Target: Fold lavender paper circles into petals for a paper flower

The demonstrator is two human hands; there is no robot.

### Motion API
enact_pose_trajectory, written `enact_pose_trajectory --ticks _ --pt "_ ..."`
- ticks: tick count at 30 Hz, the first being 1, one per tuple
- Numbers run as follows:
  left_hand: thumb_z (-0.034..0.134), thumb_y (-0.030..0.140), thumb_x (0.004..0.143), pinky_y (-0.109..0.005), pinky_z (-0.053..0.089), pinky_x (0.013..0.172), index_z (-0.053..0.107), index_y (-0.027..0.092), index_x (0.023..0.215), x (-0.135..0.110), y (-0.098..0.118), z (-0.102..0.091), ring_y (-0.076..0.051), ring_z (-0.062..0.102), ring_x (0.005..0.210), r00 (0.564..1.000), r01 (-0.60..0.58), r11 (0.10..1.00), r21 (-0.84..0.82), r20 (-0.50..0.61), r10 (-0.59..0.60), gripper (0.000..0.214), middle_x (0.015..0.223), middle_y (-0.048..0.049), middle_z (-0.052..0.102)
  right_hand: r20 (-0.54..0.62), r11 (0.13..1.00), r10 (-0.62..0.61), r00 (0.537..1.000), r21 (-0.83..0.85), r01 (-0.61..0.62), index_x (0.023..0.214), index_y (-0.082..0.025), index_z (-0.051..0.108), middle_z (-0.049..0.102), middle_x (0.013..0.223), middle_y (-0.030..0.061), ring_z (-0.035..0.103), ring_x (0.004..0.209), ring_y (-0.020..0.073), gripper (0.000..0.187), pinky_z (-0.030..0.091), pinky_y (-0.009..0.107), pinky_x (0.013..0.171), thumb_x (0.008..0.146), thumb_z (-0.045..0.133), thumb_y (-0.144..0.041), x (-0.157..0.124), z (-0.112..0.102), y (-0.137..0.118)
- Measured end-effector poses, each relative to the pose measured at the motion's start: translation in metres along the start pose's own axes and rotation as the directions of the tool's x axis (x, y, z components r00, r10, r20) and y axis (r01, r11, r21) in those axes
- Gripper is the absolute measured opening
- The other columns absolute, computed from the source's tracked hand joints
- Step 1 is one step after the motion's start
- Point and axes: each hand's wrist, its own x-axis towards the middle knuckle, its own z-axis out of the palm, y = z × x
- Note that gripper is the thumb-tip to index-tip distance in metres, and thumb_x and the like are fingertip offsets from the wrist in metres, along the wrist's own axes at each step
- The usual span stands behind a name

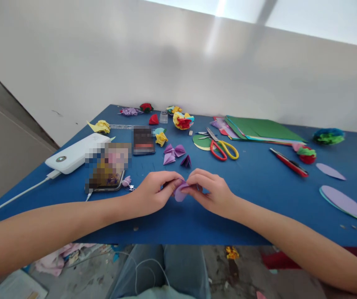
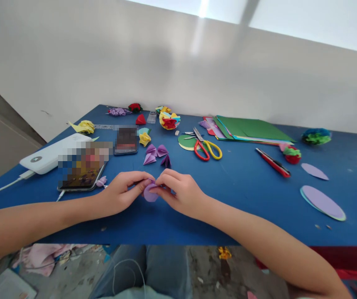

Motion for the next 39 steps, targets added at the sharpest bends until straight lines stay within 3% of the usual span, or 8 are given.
enact_pose_trajectory --ticks 4,7,14,20,28,34,39 --pt "0.04 0.027 0.09 -0.018 0.038 0.061 0.058 0.014 0.085 0.0024 0.0028 -0.0015 -0.009 0.049 0.067 0.999 0.046 0.998 -0.031 -0.017 -0.047 0.023 0.074 0.0007 0.057 0.032 0.995 -0.086 0.996 -0.055 0.088 0.092 -0.017 0.053 0.056 0.085 0.0059 0.05 0.072 0.0123 0.011 0.041 0.024 0.064 0.086 0.044 -0.017 -0.001 -0.0009 -0.0007" --pt "0.041 0.032 0.089 -0.018 0.033 0.054 0.054 0.013 0.071 0.0035 0.0032 -0.0008 -0.008 0.042 0.058 0.996 0.085 0.996 0.001 -0.035 -0.085 0.029 0.06 0.0033 0.048 0.052 0.988 -0.083 0.995 -0.128 0.089 0.085 -0.017 0.051 0.051 0.074 0.003 0.044 0.062 0.0114 0.009 0.036 0.023 0.057 0.085 0.042 -0.017 -0.0026 -0.0016 -0.0034" --pt "0.037 0.025 0.091 -0.019 0.036 0.062 0.054 0.014 0.079 -0.001 0.0027 0.0023 -0.009 0.047 0.065 1.0 -0.019 0.993 0.113 0.009 0.018 0.024 0.07 0.0013 0.054 0.1 0.979 -0.021 0.995 -0.199 0.041 0.07 -0.019 0.043 0.037 0.065 -0.0017 0.033 0.056 0.0103 0.016 0.028 0.023 0.052 0.086 0.04 -0.019 -0.0027 -0.0009 -0.0072" --pt "0.037 0.022 0.091 -0.02 0.037 0.064 0.054 0.014 0.084 -0.0017 0.0013 0.0025 -0.01 0.049 0.067 0.999 -0.044 0.991 0.127 0.017 0.042 0.021 0.073 0.0005 0.055 0.098 0.988 0.075 0.992 -0.143 -0.06 0.076 -0.018 0.045 0.041 0.071 -0.0004 0.037 0.059 0.0101 0.012 0.031 0.023 0.055 0.087 0.041 -0.023 0.0001 -0.0015 -0.0057" --pt "0.026 0.027 0.094 -0.021 0.037 0.064 0.053 0.013 0.086 -0.0022 0.0079 -0.0049 -0.01 0.047 0.066 0.997 -0.029 0.998 0.063 0.067 0.024 0.031 0.071 0.0007 0.052 0.092 0.996 0.072 0.993 0.046 -0.077 0.079 -0.018 0.045 0.046 0.07 -0.0005 0.042 0.064 0.01 0.01 0.036 0.022 0.06 0.089 0.041 -0.02 0.0035 -0.0018 -0.0047" --pt "0.04 0.026 0.089 -0.019 0.029 0.054 0.046 0.015 0.072 -0.002 0.0073 -0.0038 -0.007 0.038 0.056 0.994 -0.048 0.988 0.143 0.1 0.034 0.022 0.061 0.0049 0.041 0.087 0.995 0.085 0.993 0.041 -0.089 0.08 -0.017 0.046 0.046 0.071 -0.0003 0.042 0.064 0.0098 0.011 0.036 0.022 0.06 0.089 0.04 -0.02 0.0018 -0.0006 -0.0038" --pt "0.039 0.025 0.089 -0.019 0.027 0.052 0.042 0.015 0.07 -0.0012 0.0009 -0.0008 -0.006 0.036 0.054 0.995 -0.052 0.987 0.149 0.087 0.039 0.022 0.06 0.0056 0.039 0.067 0.995 0.096 0.993 0.033 -0.099 0.081 -0.017 0.046 0.045 0.071 -0.0006 0.042 0.064 0.0097 0.01 0.035 0.022 0.06 0.089 0.041 -0.019 0.0003 0.0007 -0.0033"
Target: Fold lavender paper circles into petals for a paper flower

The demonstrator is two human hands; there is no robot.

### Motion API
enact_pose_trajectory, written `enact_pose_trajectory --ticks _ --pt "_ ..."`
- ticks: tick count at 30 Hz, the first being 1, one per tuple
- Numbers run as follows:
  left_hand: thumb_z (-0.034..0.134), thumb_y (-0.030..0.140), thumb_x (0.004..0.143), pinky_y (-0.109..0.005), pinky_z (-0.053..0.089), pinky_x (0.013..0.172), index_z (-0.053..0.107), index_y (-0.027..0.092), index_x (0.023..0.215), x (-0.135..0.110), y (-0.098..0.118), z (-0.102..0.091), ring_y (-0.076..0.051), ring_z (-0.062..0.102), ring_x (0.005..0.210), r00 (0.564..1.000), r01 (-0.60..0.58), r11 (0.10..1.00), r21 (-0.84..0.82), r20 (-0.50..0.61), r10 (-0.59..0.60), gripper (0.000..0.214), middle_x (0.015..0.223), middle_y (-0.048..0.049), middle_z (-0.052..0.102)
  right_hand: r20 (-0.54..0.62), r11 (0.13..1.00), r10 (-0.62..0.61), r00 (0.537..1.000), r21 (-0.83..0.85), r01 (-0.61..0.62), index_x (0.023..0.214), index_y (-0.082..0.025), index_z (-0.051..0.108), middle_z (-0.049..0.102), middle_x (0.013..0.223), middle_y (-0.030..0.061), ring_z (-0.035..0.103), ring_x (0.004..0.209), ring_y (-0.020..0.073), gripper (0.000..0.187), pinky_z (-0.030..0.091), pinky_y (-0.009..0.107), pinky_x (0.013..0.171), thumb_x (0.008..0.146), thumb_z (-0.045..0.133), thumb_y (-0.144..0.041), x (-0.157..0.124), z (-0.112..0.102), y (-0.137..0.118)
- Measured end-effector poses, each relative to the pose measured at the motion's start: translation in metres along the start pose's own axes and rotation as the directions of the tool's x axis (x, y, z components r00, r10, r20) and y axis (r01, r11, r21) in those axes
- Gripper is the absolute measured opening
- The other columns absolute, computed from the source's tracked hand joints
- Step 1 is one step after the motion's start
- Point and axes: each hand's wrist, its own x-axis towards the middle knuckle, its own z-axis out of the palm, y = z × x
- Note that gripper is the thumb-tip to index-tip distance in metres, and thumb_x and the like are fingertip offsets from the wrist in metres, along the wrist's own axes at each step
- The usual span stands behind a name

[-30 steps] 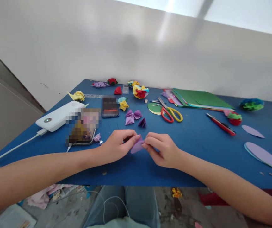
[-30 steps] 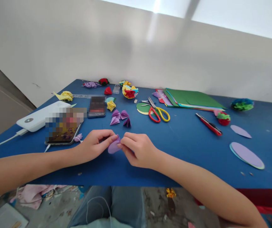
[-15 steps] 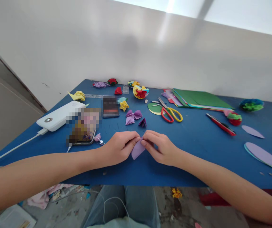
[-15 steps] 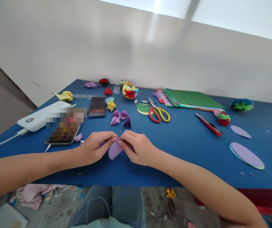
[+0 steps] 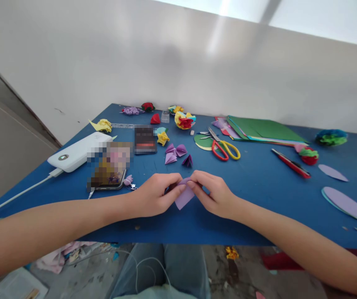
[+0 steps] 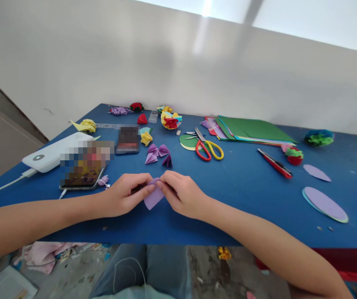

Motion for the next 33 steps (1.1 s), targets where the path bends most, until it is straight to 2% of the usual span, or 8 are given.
enact_pose_trajectory --ticks 5,11,17,20,24,27,29,33 --pt "0.04 0.023 0.088 -0.02 0.026 0.051 0.037 0.016 0.066 -0.002 -0.001 0.002 -0.007 0.034 0.052 0.999 -0.027 0.999 0.042 -0.041 0.029 0.023 0.058 0.0054 0.037 0.001 1.0 0.004 1.0 0.011 -0.004 0.079 -0.018 0.045 0.044 0.069 -0.0011 0.041 0.063 0.0098 0.012 0.035 0.022 0.059 0.089 0.04 -0.021 0.001 -0.002 0.0" --pt "0.04 0.025 0.088 -0.02 0.027 0.051 0.044 0.016 0.069 -0.005 0.002 0.003 -0.007 0.036 0.053 0.993 -0.001 1.0 0.024 -0.116 0.004 0.021 0.059 0.0045 0.041 0.136 1.0 -0.027 0.99 -0.005 0.028 0.071 -0.018 0.043 0.042 0.062 -0.0023 0.038 0.055 0.0093 0.021 0.033 0.022 0.054 0.089 0.038 -0.026 0.002 -0.006 -0.001" --pt "0.039 0.026 0.088 -0.019 0.027 0.05 0.048 0.015 0.072 -0.001 0.002 -0.003 -0.007 0.035 0.054 0.999 0.036 0.991 -0.127 0.014 -0.034 0.022 0.06 0.0043 0.039 0.077 0.999 -0.041 0.996 0.003 0.041 0.068 -0.018 0.042 0.04 0.059 -0.0031 0.036 0.053 0.0085 0.023 0.032 0.02 0.052 0.089 0.039 -0.024 0.001 -0.003 -0.001" --pt "0.04 0.026 0.088 -0.02 0.024 0.048 0.045 0.014 0.066 0.0 0.001 -0.002 -0.006 0.031 0.052 0.999 0.049 0.988 -0.146 0.019 -0.047 0.026 0.056 0.005 0.035 0.073 0.999 -0.03 0.997 0.019 0.029 0.069 -0.017 0.045 0.043 0.059 -0.0026 0.038 0.054 0.0087 0.022 0.033 0.021 0.052 0.089 0.039 -0.025 0.001 -0.004 0.0" --pt "0.041 0.032 0.089 -0.018 0.026 0.046 0.046 0.014 0.067 0.001 0.0 0.0 -0.006 0.035 0.049 0.989 0.143 0.953 -0.268 -0.007 -0.15 0.029 0.054 0.0049 0.039 0.081 0.997 0.003 0.997 0.078 -0.01 0.095 -0.016 0.05 0.054 0.073 0.001 0.049 0.061 0.0099 0.017 0.041 0.022 0.059 0.091 0.035 -0.024 0.0 -0.003 0.004" --pt "0.041 0.038 0.088 -0.017 0.029 0.044 0.048 0.014 0.072 0.004 -0.001 0.0 -0.006 0.039 0.045 0.97 0.221 0.872 -0.436 0.003 -0.244 0.029 0.05 0.005 0.043 -0.034 0.996 -0.085 0.996 -0.036 0.083 0.123 -0.015 0.034 0.055 0.104 0.0103 0.055 0.081 0.0129 0.033 0.046 0.026 0.069 0.09 0.032 -0.017 0.001 -0.003 0.009" --pt "0.045 0.041 0.086 -0.017 0.031 0.043 0.048 0.014 0.072 0.006 -0.003 0.0 -0.006 0.041 0.042 0.962 0.237 0.826 -0.512 0.004 -0.274 0.03 0.048 0.0052 0.045 -0.033 0.94 -0.213 0.976 -0.278 0.196 0.127 -0.017 0.034 0.051 0.115 0.0132 0.055 0.089 0.0155 0.039 0.046 0.028 0.071 0.088 0.035 -0.014 0.002 -0.005 0.012" --pt "0.05 0.043 0.082 -0.016 0.03 0.04 0.047 0.014 0.07 0.008 -0.005 0.0 -0.006 0.041 0.038 0.94 0.325 0.727 -0.605 0.125 -0.316 0.032 0.044 0.0054 0.046 0.133 0.634 -0.447 0.884 -0.65 0.419 0.116 -0.017 0.049 0.061 0.098 0.0088 0.057 0.072 0.0142 0.031 0.043 0.027 0.059 0.086 0.041 -0.014 0.002 -0.013 0.014"
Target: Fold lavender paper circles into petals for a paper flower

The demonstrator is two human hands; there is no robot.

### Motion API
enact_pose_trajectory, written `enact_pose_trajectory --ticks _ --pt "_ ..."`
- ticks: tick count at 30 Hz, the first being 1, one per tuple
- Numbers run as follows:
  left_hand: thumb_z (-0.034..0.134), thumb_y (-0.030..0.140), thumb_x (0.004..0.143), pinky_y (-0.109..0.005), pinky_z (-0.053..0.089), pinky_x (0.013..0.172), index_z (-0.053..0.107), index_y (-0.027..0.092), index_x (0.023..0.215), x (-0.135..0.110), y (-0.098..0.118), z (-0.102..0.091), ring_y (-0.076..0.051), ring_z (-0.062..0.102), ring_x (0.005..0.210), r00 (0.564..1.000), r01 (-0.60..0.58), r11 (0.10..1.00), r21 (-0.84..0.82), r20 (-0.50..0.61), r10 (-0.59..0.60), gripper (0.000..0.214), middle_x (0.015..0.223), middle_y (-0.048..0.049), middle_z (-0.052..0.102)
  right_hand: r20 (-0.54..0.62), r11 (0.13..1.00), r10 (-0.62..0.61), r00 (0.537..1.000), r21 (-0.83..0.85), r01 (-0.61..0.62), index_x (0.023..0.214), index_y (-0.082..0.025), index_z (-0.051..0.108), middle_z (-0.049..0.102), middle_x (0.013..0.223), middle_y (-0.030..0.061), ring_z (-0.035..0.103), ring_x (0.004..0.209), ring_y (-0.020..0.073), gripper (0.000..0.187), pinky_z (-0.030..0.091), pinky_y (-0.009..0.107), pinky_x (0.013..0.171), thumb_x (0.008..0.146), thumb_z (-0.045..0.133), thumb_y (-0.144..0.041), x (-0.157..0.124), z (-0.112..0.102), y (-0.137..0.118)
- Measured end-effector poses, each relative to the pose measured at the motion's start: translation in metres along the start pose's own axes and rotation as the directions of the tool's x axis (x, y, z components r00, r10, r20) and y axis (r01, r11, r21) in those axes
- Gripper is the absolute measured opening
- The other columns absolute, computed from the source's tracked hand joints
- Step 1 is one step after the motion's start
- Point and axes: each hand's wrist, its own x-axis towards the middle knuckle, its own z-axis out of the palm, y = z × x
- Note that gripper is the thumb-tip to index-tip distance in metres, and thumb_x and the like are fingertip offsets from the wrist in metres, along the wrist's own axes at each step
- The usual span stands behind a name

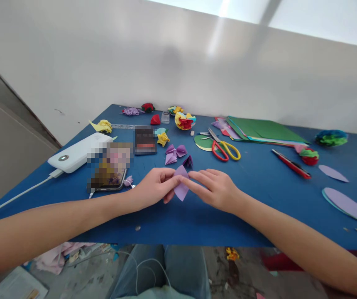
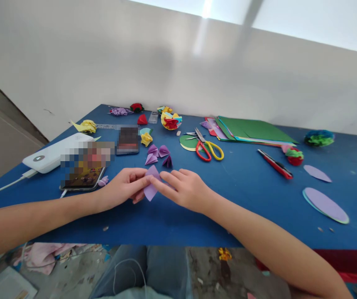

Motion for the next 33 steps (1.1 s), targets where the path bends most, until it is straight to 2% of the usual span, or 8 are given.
enact_pose_trajectory --ticks 2,4,9,13,17,23,29,33 --pt "0.05 0.042 0.082 -0.016 0.026 0.038 0.047 0.014 0.067 0.0 0.0 0.0 -0.006 0.043 0.037 0.992 0.102 0.992 -0.072 0.087 -0.096 0.032 0.043 0.0042 0.047 -0.036 0.993 -0.101 0.994 -0.061 0.098 0.11 -0.014 0.053 0.064 0.088 0.0067 0.055 0.063 0.0125 0.026 0.039 0.027 0.052 0.086 0.044 -0.013 -0.001 -0.004 0.001" --pt "0.049 0.038 0.082 -0.016 0.023 0.037 0.048 0.013 0.065 -0.001 0.001 -0.001 -0.007 0.044 0.037 0.975 0.167 0.977 -0.135 0.171 -0.143 0.03 0.043 0.0029 0.048 -0.077 0.991 -0.131 0.988 -0.048 0.127 0.107 -0.013 0.055 0.065 0.085 0.0063 0.055 0.062 0.0122 0.024 0.038 0.027 0.05 0.086 0.044 -0.013 -0.002 -0.006 -0.001" --pt "0.05 0.035 0.081 -0.018 0.019 0.037 0.048 0.012 0.063 -0.002 0.003 -0.002 -0.006 0.042 0.037 0.95 0.181 0.972 -0.15 0.281 -0.134 0.03 0.042 0.0026 0.047 -0.125 0.987 -0.154 0.98 0.024 0.159 0.107 -0.012 0.055 0.065 0.087 0.0065 0.058 0.069 0.0122 0.024 0.041 0.027 0.052 0.087 0.042 -0.012 -0.003 -0.007 -0.004" --pt "0.055 0.046 0.078 -0.017 0.024 0.037 0.041 0.015 0.065 0.0 0.001 0.002 -0.005 0.036 0.034 0.957 0.182 0.956 -0.229 0.263 -0.119 0.036 0.04 0.0079 0.038 -0.107 0.981 -0.188 0.976 -0.059 0.182 0.103 -0.014 0.058 0.065 0.086 0.0049 0.058 0.069 0.0135 0.021 0.041 0.028 0.05 0.085 0.047 -0.013 0.0 -0.007 -0.003" --pt "0.058 0.053 0.074 -0.017 0.027 0.034 0.036 0.017 0.066 0.003 -0.003 0.004 -0.004 0.031 0.031 0.974 0.152 0.953 -0.262 0.206 -0.099 0.043 0.037 0.0111 0.034 -0.122 0.974 -0.198 0.973 -0.132 0.182 0.094 -0.017 0.061 0.065 0.088 0.0038 0.059 0.078 0.015 0.017 0.044 0.028 0.055 0.084 0.049 -0.012 0.005 -0.01 -0.004" --pt "0.056 0.054 0.075 -0.017 0.029 0.034 0.037 0.017 0.069 0.004 -0.007 0.005 -0.004 0.034 0.03 0.976 0.138 0.965 -0.225 0.197 -0.093 0.042 0.036 0.01 0.038 -0.095 0.96 -0.271 0.958 -0.1 0.262 0.094 -0.014 0.062 0.064 0.097 0.0069 0.059 0.089 0.0169 0.018 0.049 0.031 0.065 0.085 0.047 -0.012 0.003 -0.013 -0.009" --pt "0.05 0.052 0.08 -0.017 0.03 0.035 0.039 0.016 0.07 0.003 -0.007 0.005 -0.005 0.035 0.031 0.968 0.13 0.976 -0.175 0.238 -0.086 0.039 0.037 0.0092 0.041 -0.135 0.959 -0.277 0.951 -0.097 0.266 0.091 -0.012 0.064 0.066 0.093 0.0075 0.059 0.088 0.0158 0.019 0.051 0.029 0.068 0.086 0.045 -0.011 0.004 -0.012 -0.013" --pt "0.051 0.053 0.079 -0.015 0.027 0.034 0.037 0.017 0.069 0.004 -0.007 0.004 -0.005 0.038 0.031 0.974 0.14 0.974 -0.179 0.204 -0.103 0.04 0.037 0.0092 0.041 -0.118 0.966 -0.259 0.959 -0.053 0.254 0.095 -0.011 0.063 0.066 0.095 0.0063 0.059 0.09 0.0166 0.018 0.051 0.031 0.071 0.085 0.048 -0.012 0.006 -0.011 -0.014"
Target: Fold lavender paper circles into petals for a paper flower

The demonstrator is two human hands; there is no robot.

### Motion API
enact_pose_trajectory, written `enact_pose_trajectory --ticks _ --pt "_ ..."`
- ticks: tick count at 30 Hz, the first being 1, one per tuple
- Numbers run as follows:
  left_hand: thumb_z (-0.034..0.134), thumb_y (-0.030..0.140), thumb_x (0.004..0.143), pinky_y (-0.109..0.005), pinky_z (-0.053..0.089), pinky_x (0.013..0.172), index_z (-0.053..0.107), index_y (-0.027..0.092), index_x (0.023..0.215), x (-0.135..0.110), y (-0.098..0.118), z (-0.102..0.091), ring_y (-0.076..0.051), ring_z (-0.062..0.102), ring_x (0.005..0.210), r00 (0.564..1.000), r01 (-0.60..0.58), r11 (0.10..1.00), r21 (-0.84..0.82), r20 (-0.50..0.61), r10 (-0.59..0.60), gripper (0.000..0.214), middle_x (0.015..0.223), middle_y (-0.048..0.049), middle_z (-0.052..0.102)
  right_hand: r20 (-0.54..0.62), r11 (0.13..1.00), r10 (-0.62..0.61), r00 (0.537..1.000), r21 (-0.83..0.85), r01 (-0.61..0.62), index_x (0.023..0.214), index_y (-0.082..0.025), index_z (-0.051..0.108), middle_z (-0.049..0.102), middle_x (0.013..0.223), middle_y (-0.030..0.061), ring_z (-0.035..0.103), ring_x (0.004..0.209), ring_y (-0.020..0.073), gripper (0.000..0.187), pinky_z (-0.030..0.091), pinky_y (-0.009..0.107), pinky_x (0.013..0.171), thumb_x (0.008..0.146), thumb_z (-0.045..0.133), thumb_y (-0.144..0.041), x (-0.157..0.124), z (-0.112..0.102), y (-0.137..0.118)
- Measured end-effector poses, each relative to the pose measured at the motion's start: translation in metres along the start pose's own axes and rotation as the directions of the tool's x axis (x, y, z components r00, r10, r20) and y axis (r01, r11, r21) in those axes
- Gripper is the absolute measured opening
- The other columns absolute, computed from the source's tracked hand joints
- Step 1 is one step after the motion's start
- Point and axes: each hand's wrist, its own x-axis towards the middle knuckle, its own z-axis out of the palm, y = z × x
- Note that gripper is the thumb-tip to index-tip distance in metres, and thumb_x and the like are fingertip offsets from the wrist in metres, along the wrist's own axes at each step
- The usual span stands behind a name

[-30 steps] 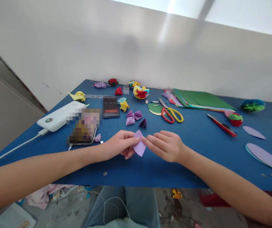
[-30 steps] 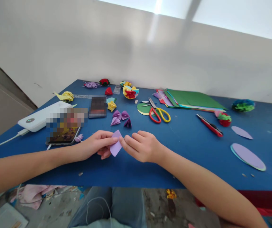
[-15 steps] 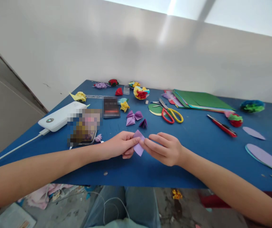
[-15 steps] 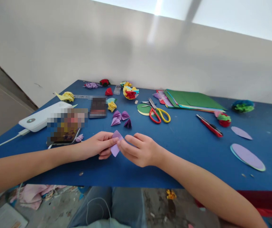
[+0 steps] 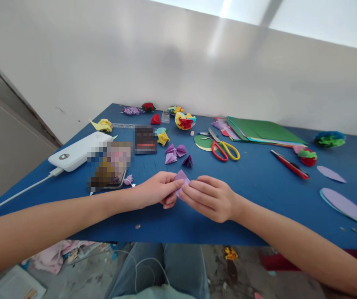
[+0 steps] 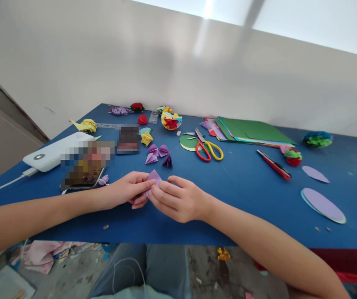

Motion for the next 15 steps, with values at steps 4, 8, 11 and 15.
enact_pose_trajectory --ticks 4,8,11,15 --pt "0.048 0.048 0.083 -0.014 0.024 0.034 0.04 0.016 0.072 -0.001 0.002 0.0 -0.006 0.043 0.033 0.999 0.013 0.998 0.059 0.047 -0.016 0.035 0.039 0.0072 0.045 -0.031 0.996 0.02 0.999 0.087 -0.017 0.097 -0.006 0.061 0.067 0.089 0.0089 0.059 0.087 0.0176 0.019 0.05 0.031 0.07 0.082 0.051 -0.01 0.0 0.001 -0.003" --pt "0.045 0.047 0.084 -0.015 0.023 0.034 0.041 0.016 0.073 -0.002 0.002 0.001 -0.006 0.042 0.034 1.0 -0.02 0.996 0.092 0.024 0.018 0.033 0.04 0.0068 0.044 -0.046 0.949 0.22 0.974 0.24 -0.203 0.103 -0.009 0.058 0.066 0.09 0.0077 0.056 0.084 0.0169 0.023 0.049 0.031 0.07 0.081 0.054 -0.011 -0.001 0.006 -0.003" --pt "0.043 0.046 0.085 -0.016 0.022 0.035 0.039 0.016 0.071 -0.002 0.002 -0.001 -0.006 0.039 0.034 0.998 -0.056 0.997 0.058 -0.025 0.057 0.033 0.041 0.0061 0.043 -0.033 0.893 0.363 0.931 0.3 -0.337 0.105 -0.013 0.057 0.064 0.093 0.008 0.055 0.085 0.017 0.025 0.048 0.033 0.072 0.08 0.056 -0.013 -0.004 0.011 0.002" --pt "0.04 0.041 0.088 -0.017 0.026 0.038 0.039 0.016 0.069 -0.004 0.002 -0.001 -0.006 0.036 0.038 0.991 -0.108 0.99 0.091 -0.07 0.114 0.031 0.046 0.0066 0.039 -0.02 0.804 0.474 0.88 0.416 -0.424 0.096 -0.019 0.059 0.062 0.088 0.0059 0.054 0.081 0.0154 0.019 0.046 0.032 0.072 0.08 0.054 -0.01 -0.007 0.014 0.007"
